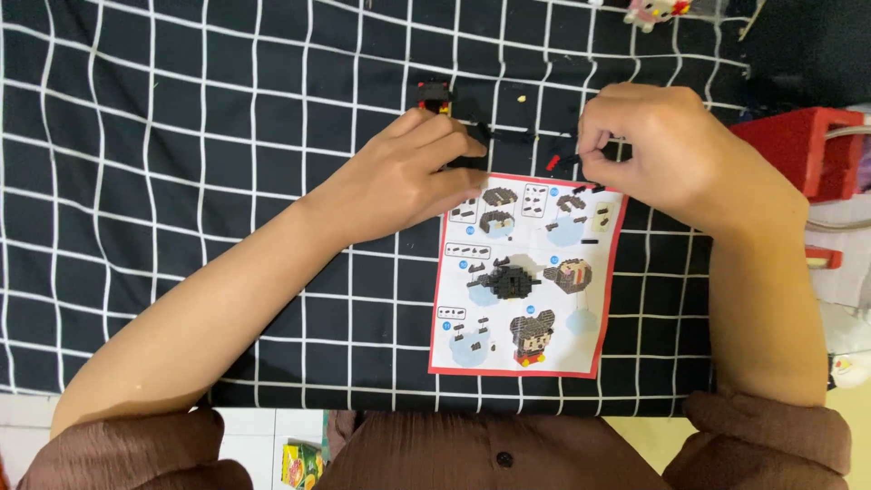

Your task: Adding small brick details to a toy figure following instructions

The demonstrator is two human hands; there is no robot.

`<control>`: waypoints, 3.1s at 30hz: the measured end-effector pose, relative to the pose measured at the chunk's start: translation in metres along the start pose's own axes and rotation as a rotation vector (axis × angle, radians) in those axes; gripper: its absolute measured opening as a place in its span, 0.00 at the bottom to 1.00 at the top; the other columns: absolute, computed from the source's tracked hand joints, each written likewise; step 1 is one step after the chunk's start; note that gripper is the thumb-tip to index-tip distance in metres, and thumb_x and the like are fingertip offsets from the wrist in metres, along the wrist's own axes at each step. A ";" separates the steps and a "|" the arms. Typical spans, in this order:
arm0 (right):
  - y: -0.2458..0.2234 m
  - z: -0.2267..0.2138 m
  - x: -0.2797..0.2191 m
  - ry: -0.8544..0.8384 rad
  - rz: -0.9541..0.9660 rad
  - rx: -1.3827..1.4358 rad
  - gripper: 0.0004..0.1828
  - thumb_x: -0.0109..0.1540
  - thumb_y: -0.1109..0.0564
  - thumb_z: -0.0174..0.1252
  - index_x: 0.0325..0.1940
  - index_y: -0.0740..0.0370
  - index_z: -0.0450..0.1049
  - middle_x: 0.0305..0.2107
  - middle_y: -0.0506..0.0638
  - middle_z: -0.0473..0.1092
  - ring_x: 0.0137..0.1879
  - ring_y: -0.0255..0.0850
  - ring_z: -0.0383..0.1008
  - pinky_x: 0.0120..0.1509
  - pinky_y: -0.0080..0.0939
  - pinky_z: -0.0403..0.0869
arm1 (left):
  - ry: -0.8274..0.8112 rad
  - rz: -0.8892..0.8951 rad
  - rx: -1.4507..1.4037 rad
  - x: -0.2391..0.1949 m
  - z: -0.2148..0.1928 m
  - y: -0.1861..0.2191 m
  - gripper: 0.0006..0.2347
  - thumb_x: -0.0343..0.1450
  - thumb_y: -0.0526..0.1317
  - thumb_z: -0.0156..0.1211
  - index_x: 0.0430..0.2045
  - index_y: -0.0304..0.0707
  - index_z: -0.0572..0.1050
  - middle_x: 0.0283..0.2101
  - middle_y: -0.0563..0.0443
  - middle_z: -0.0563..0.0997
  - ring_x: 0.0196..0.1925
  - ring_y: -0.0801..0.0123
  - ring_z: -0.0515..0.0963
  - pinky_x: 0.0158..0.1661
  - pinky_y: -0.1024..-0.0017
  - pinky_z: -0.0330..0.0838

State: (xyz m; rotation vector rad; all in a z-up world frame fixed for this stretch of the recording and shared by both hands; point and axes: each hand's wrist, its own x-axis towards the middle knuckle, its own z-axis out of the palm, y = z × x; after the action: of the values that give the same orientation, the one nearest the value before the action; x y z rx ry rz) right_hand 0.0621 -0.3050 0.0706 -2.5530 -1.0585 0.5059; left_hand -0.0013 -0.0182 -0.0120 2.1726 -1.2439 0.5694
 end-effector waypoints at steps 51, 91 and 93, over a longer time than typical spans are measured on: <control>-0.026 0.029 0.000 -0.067 -0.123 -0.061 0.06 0.66 0.63 0.56 0.41 0.65 0.79 0.29 0.53 0.72 0.38 0.45 0.75 0.43 0.41 0.74 | 0.025 -0.241 -0.090 0.005 -0.001 0.007 0.07 0.75 0.32 0.61 0.45 0.32 0.79 0.31 0.43 0.81 0.44 0.56 0.82 0.48 0.65 0.72; 0.026 0.035 0.015 0.133 -0.178 -0.271 0.04 0.67 0.62 0.60 0.43 0.60 0.80 0.38 0.48 0.74 0.44 0.46 0.73 0.50 0.47 0.65 | -0.063 -0.173 -0.053 0.005 -0.007 0.004 0.09 0.77 0.36 0.61 0.49 0.32 0.74 0.43 0.48 0.77 0.45 0.56 0.73 0.45 0.63 0.64; 0.025 0.033 0.015 0.112 -0.165 -0.263 0.05 0.69 0.62 0.58 0.43 0.60 0.79 0.39 0.49 0.73 0.44 0.45 0.73 0.51 0.47 0.64 | -0.066 -0.173 -0.055 0.005 -0.007 0.003 0.09 0.77 0.35 0.61 0.49 0.32 0.74 0.43 0.48 0.77 0.45 0.56 0.73 0.45 0.63 0.64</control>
State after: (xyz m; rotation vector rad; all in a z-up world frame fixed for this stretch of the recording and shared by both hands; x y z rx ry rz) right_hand 0.0724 -0.3055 0.0283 -2.6462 -1.3572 0.1876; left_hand -0.0025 -0.0182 -0.0032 2.2409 -1.0789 0.3907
